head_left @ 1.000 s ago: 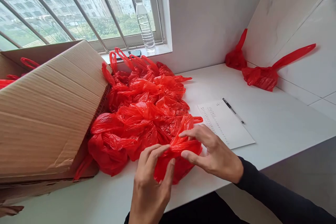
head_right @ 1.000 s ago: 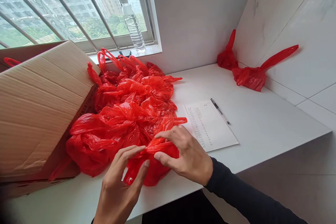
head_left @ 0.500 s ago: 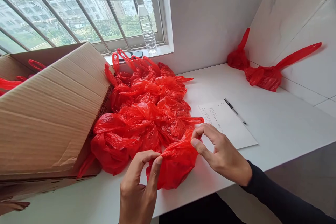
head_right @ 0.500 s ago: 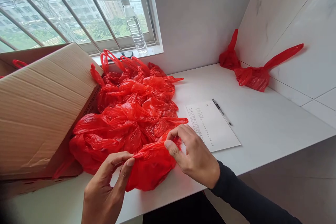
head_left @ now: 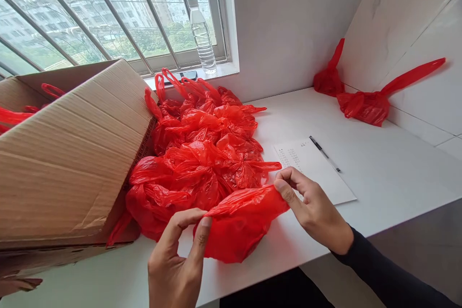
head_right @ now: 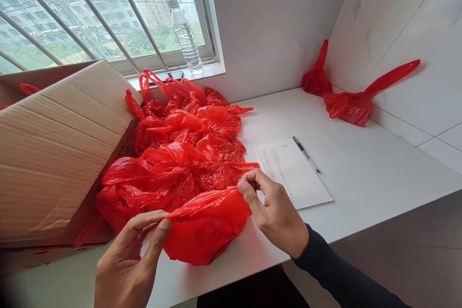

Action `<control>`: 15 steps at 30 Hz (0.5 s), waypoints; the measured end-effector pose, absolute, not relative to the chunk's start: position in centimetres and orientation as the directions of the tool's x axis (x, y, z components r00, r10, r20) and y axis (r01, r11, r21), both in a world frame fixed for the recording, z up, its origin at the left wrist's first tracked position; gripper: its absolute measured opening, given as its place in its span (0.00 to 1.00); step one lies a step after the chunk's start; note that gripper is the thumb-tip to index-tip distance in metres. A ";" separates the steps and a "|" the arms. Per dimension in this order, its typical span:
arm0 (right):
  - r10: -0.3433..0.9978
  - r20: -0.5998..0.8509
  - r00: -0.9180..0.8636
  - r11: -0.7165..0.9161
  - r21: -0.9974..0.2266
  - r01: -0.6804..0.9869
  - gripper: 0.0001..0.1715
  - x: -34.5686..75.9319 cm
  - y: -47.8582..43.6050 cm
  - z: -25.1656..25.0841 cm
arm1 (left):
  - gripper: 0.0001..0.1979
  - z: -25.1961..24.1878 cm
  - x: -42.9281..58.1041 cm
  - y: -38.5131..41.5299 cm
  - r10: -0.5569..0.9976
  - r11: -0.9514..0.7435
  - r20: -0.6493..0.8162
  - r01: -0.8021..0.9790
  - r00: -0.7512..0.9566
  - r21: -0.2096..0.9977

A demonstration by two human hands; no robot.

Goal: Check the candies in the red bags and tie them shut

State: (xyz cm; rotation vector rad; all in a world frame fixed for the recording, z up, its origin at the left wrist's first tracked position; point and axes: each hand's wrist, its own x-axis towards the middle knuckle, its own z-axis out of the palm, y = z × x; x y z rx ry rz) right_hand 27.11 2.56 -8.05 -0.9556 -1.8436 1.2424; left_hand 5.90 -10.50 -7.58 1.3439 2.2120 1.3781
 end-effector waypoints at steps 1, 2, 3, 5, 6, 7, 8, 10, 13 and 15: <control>0.872 0.135 -0.470 0.242 -0.955 0.174 0.15 27.2 2.6 -8.0 | 0.09 -7.5 5.9 -10.6 0.773 0.190 0.203 0.525 -0.601 0.830; 0.872 0.130 -0.471 0.227 -0.961 0.155 0.15 27.2 2.6 -7.9 | 0.11 -7.5 5.9 -10.6 0.775 0.214 0.155 0.486 -0.612 0.847; 0.866 0.128 -0.483 0.218 -0.966 0.136 0.14 27.2 2.5 -7.8 | 0.12 -7.4 6.1 -10.5 0.783 0.214 0.141 0.475 -0.605 0.853; 0.838 0.118 -0.532 0.209 -0.971 0.114 0.12 27.0 2.4 -7.4 | 0.13 -7.2 6.6 -10.4 0.804 0.180 0.170 0.506 -0.570 0.843; 0.819 0.113 -0.563 0.209 -0.972 0.110 0.12 26.9 2.3 -7.3 | 0.13 -7.0 6.9 -10.3 0.808 0.167 0.191 0.528 -0.557 0.833; 0.803 0.110 -0.585 0.214 -0.971 0.111 0.12 26.8 2.3 -7.1 | 0.12 -6.9 7.1 -10.2 0.803 0.170 0.202 0.541 -0.561 0.824; 0.797 0.113 -0.593 0.222 -0.968 0.114 0.11 26.8 2.3 -7.0 | 0.11 -6.7 7.2 -10.1 0.783 0.189 0.206 0.539 -0.588 0.821; 0.827 0.137 -0.546 0.235 -0.965 0.115 0.10 27.1 2.4 -6.9 | 0.13 -6.4 6.9 -10.0 0.699 0.241 0.195 0.483 -0.688 0.842; 0.899 0.128 -0.419 0.187 -0.977 0.103 0.12 27.9 2.6 -7.1 | 0.18 -6.3 5.8 -10.0 0.585 0.238 0.125 0.317 -0.801 0.918; 0.917 0.090 -0.390 0.141 -0.985 0.103 0.13 28.4 2.5 -7.2 | 0.19 -6.5 5.3 -10.1 0.587 0.201 0.078 0.238 -0.806 0.950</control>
